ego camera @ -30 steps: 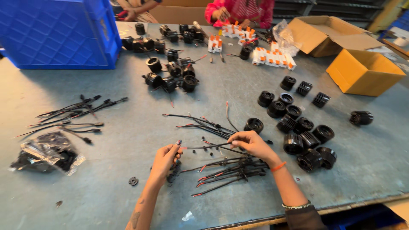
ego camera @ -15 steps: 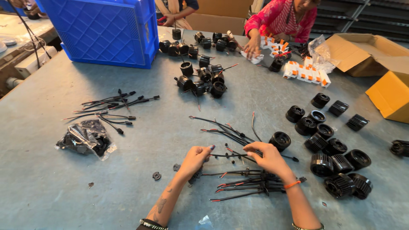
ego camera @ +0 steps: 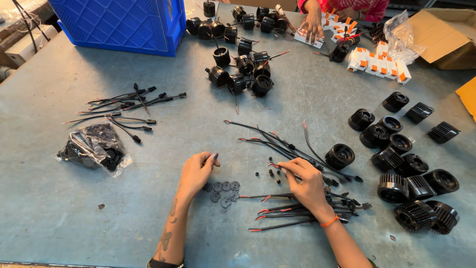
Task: The person assembles small electronic components by hand. They repeatedly pick up wires and small black plastic parts, connect them, and place the finished units on the table.
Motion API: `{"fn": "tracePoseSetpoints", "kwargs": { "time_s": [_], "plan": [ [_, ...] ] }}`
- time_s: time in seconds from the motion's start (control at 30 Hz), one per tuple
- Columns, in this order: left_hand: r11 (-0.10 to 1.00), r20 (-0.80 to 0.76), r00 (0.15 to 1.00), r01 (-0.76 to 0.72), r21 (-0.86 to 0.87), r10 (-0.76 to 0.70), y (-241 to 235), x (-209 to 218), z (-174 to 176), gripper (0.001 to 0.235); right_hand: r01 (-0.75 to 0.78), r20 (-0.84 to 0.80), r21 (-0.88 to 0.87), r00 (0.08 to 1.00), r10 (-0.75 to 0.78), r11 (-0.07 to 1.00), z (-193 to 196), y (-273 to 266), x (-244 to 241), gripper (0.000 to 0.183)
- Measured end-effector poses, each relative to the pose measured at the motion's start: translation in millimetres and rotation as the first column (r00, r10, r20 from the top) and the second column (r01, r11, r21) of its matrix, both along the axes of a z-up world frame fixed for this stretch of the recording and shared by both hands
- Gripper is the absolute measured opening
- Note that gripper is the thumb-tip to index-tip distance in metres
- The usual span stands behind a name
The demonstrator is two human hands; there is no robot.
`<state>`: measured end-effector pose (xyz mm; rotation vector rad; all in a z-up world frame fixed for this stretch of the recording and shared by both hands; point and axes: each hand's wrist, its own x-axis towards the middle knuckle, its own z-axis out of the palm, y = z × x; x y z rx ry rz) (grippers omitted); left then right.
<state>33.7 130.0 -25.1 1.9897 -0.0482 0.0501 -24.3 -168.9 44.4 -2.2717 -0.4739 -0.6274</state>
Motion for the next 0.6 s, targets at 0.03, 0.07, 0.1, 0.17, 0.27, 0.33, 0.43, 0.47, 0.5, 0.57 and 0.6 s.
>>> {"fn": "tracePoseSetpoints", "kwargs": {
  "time_s": [0.03, 0.07, 0.1, 0.17, 0.27, 0.33, 0.43, 0.47, 0.5, 0.57, 0.6],
  "plan": [
    [0.997, -0.042, 0.999, 0.005, 0.079, -0.001, 5, -2, 1, 0.033, 0.013, -0.012, -0.008, 1.000, -0.013, 1.000, -1, 0, -1, 0.021],
    [0.988, -0.084, 0.996, 0.013, 0.157, 0.000, 7, -3, 1, 0.030, 0.026, -0.023, -0.016, 0.999, -0.027, 1.000, -2, -1, -2, 0.022],
    [0.991, -0.051, 0.997, 0.058, 0.119, -0.052, 6, -5, 1, 0.027, 0.018, 0.009, -0.053, 1.000, -0.017, 0.998, -3, 0, -3, 0.022],
    [0.987, 0.020, 0.988, 0.152, 0.049, -0.154, 2, -7, -2, 0.023, 0.005, 0.074, -0.128, 0.997, 0.004, 0.992, -4, 2, -5, 0.022],
    [0.919, -0.183, 0.934, 0.242, -0.311, -0.308, -4, -5, -2, 0.032, -0.038, 0.126, -0.149, 0.990, 0.057, 0.988, -3, 2, -7, 0.025],
    [0.953, -0.112, 0.950, 0.278, -0.123, -0.291, -9, -8, 2, 0.029, -0.026, 0.139, -0.154, 0.989, 0.048, 0.988, -2, 2, -8, 0.024],
    [0.950, -0.198, 0.947, 0.280, 0.135, -0.252, -16, -19, 15, 0.020, -0.026, 0.139, -0.167, 0.989, 0.049, 0.986, 1, 2, -8, 0.024],
    [0.935, -0.257, 0.940, 0.282, 0.214, -0.225, -18, -23, 20, 0.021, -0.029, 0.135, -0.173, 0.989, 0.053, 0.985, 1, 2, -8, 0.025],
    [0.921, -0.233, 0.938, 0.312, 0.235, -0.258, -19, -26, 24, 0.024, -0.033, 0.140, -0.174, 0.989, 0.058, 0.984, 2, 2, -8, 0.025],
    [0.888, -0.187, 0.927, 0.366, 0.279, -0.324, -20, -31, 31, 0.033, -0.042, 0.149, -0.176, 0.986, 0.069, 0.983, 1, 2, -9, 0.025],
    [0.895, -0.162, 0.939, 0.339, 0.291, -0.303, -21, -32, 32, 0.031, -0.047, 0.150, -0.179, 0.986, 0.075, 0.983, 1, 2, -9, 0.027]
  ]
}}
